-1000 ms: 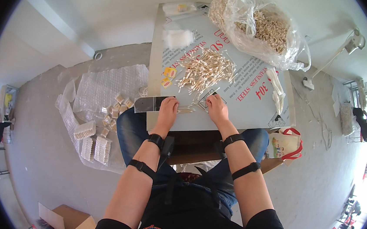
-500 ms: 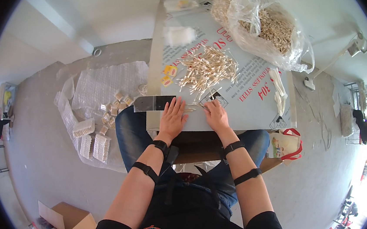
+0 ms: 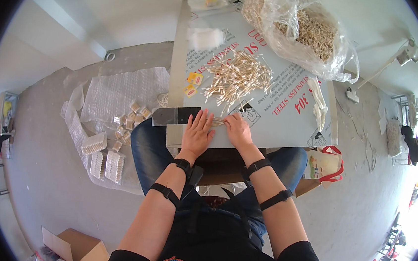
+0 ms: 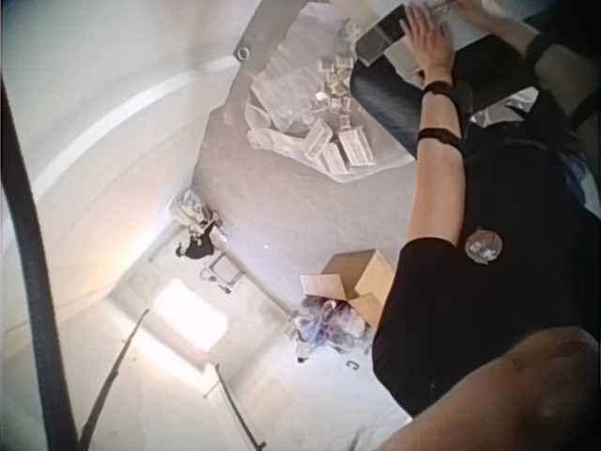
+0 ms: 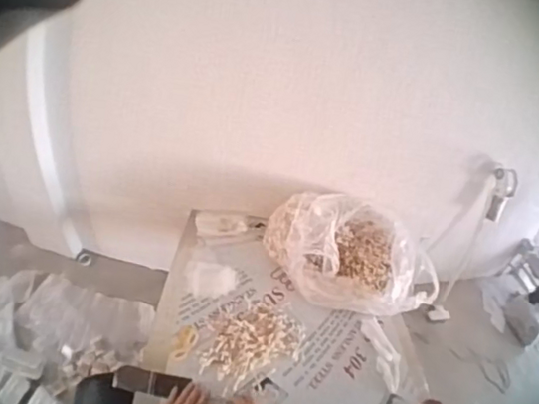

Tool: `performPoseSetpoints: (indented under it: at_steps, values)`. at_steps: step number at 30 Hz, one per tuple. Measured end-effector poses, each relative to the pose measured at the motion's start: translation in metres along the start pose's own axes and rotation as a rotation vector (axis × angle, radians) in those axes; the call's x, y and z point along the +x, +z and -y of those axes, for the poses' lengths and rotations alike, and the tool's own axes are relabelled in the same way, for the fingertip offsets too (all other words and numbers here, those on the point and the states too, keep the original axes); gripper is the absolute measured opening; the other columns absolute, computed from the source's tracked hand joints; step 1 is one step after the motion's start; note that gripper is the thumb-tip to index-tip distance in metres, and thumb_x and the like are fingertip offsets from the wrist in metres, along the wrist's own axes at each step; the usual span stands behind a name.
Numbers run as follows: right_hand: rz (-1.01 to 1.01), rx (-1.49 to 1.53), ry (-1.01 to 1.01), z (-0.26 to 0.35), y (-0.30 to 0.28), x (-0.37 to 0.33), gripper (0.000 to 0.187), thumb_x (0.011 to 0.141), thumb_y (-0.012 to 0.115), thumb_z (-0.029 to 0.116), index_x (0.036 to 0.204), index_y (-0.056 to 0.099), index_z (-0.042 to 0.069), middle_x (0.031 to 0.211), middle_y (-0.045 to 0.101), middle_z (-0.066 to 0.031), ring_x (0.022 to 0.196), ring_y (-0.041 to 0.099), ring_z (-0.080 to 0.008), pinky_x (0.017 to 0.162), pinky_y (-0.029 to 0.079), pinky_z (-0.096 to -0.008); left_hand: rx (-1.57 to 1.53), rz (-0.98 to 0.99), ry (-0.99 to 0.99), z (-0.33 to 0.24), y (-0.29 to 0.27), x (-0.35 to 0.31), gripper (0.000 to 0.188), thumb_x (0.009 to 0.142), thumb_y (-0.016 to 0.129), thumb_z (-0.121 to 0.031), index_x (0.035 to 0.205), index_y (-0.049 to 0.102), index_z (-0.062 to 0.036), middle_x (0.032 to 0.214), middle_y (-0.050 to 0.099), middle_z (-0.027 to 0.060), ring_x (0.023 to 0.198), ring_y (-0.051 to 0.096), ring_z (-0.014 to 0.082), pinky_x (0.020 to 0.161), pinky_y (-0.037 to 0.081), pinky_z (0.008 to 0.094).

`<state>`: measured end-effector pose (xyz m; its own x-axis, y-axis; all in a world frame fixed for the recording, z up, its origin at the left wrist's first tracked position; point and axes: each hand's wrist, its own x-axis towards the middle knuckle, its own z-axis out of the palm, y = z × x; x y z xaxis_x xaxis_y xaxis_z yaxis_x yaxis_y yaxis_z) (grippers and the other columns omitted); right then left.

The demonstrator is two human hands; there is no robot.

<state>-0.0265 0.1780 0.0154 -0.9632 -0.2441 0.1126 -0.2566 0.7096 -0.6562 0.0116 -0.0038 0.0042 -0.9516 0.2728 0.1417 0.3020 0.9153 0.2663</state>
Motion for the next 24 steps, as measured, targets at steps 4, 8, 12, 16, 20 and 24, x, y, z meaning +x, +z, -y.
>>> performPoseSetpoints:
  at_steps: [4, 8, 12, 16, 20, 24]
  values:
    - [0.015, -0.011, 0.003, 0.004, 0.002, 0.004, 0.007, 0.088, 0.059, 0.015, 0.091, 0.062, 0.010, 0.095, 0.058, -0.0095, 0.092, 0.061, -0.0331, 0.078, 0.050, -0.0443, -0.013, 0.018, -0.013, 0.000, 0.000, 0.000, 0.060, 0.095, 0.052, -0.034, 0.147, 0.036, -0.0081, 0.155, 0.032, 0.0093, 0.143, 0.029, 0.0237, 0.118, 0.020, 0.0459]
    - [0.032, -0.102, 0.072, -0.007, -0.012, -0.003, 0.004, 0.087, 0.059, 0.012, 0.089, 0.061, 0.010, 0.094, 0.057, -0.0100, 0.091, 0.061, -0.0336, 0.078, 0.050, -0.0446, -0.008, 0.007, -0.009, 0.001, 0.005, -0.001, 0.060, 0.095, 0.051, -0.034, 0.146, 0.036, -0.0057, 0.155, 0.032, 0.0089, 0.144, 0.028, 0.0230, 0.118, 0.019, 0.0458]
    - [0.022, -0.136, 0.032, -0.019, -0.022, -0.019, 0.004, 0.085, 0.060, 0.011, 0.088, 0.061, 0.009, 0.092, 0.057, -0.0101, 0.090, 0.060, -0.0327, 0.077, 0.050, -0.0439, 0.002, 0.019, -0.023, 0.003, 0.007, -0.001, 0.061, 0.095, 0.050, -0.033, 0.147, 0.035, -0.0046, 0.155, 0.031, 0.0092, 0.144, 0.027, 0.0233, 0.118, 0.018, 0.0455]
    - [0.063, -0.125, -0.073, -0.010, -0.017, -0.032, 0.005, 0.085, 0.060, 0.011, 0.088, 0.061, 0.008, 0.092, 0.057, -0.0101, 0.090, 0.060, -0.0320, 0.076, 0.050, -0.0431, -0.022, 0.026, -0.027, 0.003, 0.004, -0.001, 0.061, 0.095, 0.049, -0.031, 0.147, 0.034, -0.0043, 0.156, 0.031, 0.0093, 0.145, 0.026, 0.0238, 0.118, 0.018, 0.0457]
    - [0.053, -0.073, -0.088, 0.010, 0.000, -0.022, 0.005, 0.084, 0.061, 0.010, 0.088, 0.062, 0.008, 0.090, 0.057, -0.0104, 0.090, 0.060, -0.0313, 0.076, 0.050, -0.0427, -0.089, 0.023, -0.017, 0.008, 0.002, -0.001, 0.059, 0.095, 0.046, -0.028, 0.148, 0.033, -0.0063, 0.154, 0.033, 0.0089, 0.144, 0.029, 0.0231, 0.118, 0.018, 0.0451]
    - [0.058, -0.003, -0.047, 0.020, 0.011, -0.009, 0.006, 0.084, 0.062, 0.011, 0.089, 0.063, 0.008, 0.092, 0.058, -0.0108, 0.089, 0.061, -0.0330, 0.076, 0.051, -0.0438, -0.168, -0.018, -0.029, 0.007, 0.005, -0.001, 0.056, 0.096, 0.045, -0.027, 0.148, 0.034, -0.0088, 0.153, 0.036, 0.0082, 0.142, 0.033, 0.0223, 0.118, 0.019, 0.0441]
